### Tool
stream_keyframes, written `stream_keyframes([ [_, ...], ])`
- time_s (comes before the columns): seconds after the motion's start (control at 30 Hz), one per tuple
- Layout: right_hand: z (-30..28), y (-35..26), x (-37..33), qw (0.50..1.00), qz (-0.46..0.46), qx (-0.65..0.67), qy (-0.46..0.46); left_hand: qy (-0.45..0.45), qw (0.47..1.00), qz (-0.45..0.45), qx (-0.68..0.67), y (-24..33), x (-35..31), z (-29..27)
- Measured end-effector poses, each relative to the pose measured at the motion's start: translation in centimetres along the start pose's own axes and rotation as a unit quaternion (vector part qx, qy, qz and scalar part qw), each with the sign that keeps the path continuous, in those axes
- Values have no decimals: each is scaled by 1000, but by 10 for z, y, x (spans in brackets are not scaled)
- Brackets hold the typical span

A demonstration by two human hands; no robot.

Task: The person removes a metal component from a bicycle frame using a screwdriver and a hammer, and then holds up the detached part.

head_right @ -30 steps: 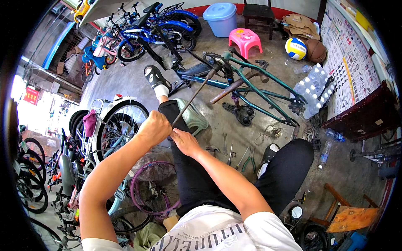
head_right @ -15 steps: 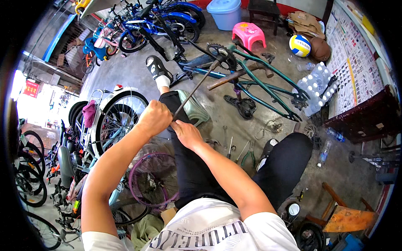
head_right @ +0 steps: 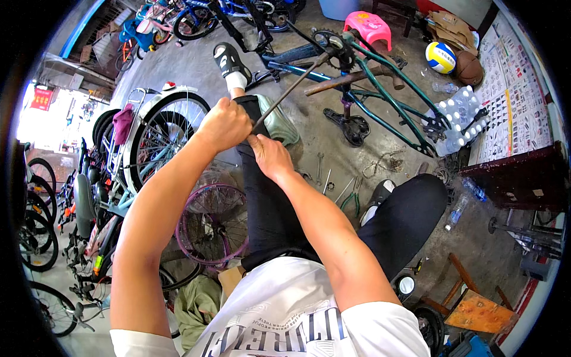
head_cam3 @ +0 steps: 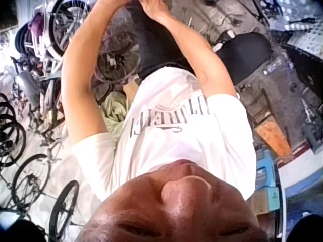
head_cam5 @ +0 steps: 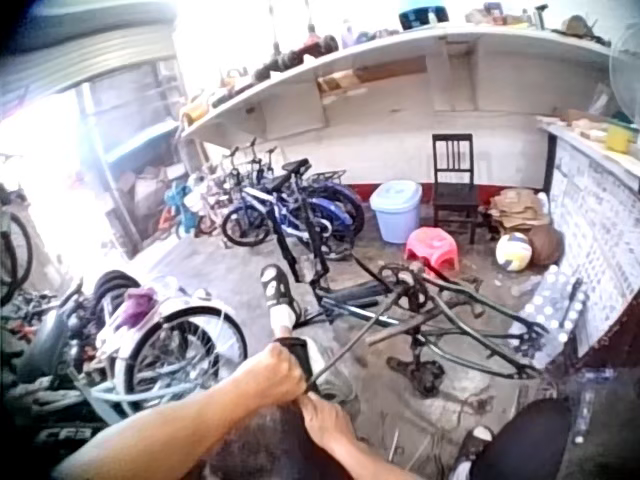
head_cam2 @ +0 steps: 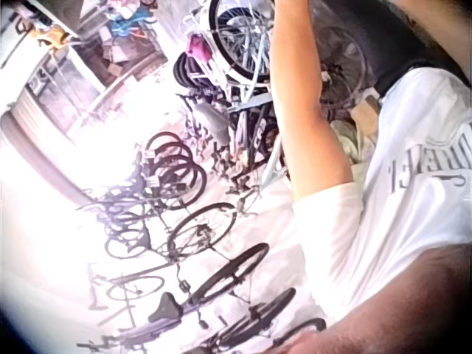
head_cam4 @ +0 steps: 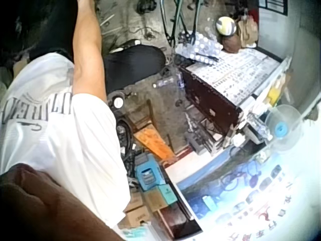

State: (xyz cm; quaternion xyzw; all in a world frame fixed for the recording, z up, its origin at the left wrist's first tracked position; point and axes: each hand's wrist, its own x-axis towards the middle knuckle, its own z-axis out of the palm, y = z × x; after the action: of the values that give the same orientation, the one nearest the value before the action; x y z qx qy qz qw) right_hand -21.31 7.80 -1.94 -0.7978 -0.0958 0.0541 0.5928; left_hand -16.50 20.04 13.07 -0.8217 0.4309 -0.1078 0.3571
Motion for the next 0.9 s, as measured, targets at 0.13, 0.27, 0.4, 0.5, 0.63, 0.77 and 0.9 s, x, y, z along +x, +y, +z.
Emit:
stream_keyframes([
  [0.13, -15, -7, 0, 999, 39, -16, -15, 36, 999, 12, 11, -2, 10, 4],
  [0.27, -30, -4, 0, 999, 38, -2, -30, 12, 1000, 19, 17, 3, 23, -3],
  [0.4, -33, 16, 3, 992, 78, 24, -93, -26, 1000, 11, -5, 9, 24, -11],
  [0.5, -45, -3, -2, 977, 101, 48, -181, -70, 997, -7, -33, 12, 12, -12],
  [0.63, -52, 9, 3, 984, 69, 114, -123, -58, 997, -2, -42, 10, 16, -13],
  [0.77, -86, 47, 33, 978, 65, 193, 40, -33, 999, 9, -37, 13, 25, -10],
  [0.9, -186, 26, 65, 880, -183, -248, 361, -37, 999, -1, -8, 11, 12, -10],
])
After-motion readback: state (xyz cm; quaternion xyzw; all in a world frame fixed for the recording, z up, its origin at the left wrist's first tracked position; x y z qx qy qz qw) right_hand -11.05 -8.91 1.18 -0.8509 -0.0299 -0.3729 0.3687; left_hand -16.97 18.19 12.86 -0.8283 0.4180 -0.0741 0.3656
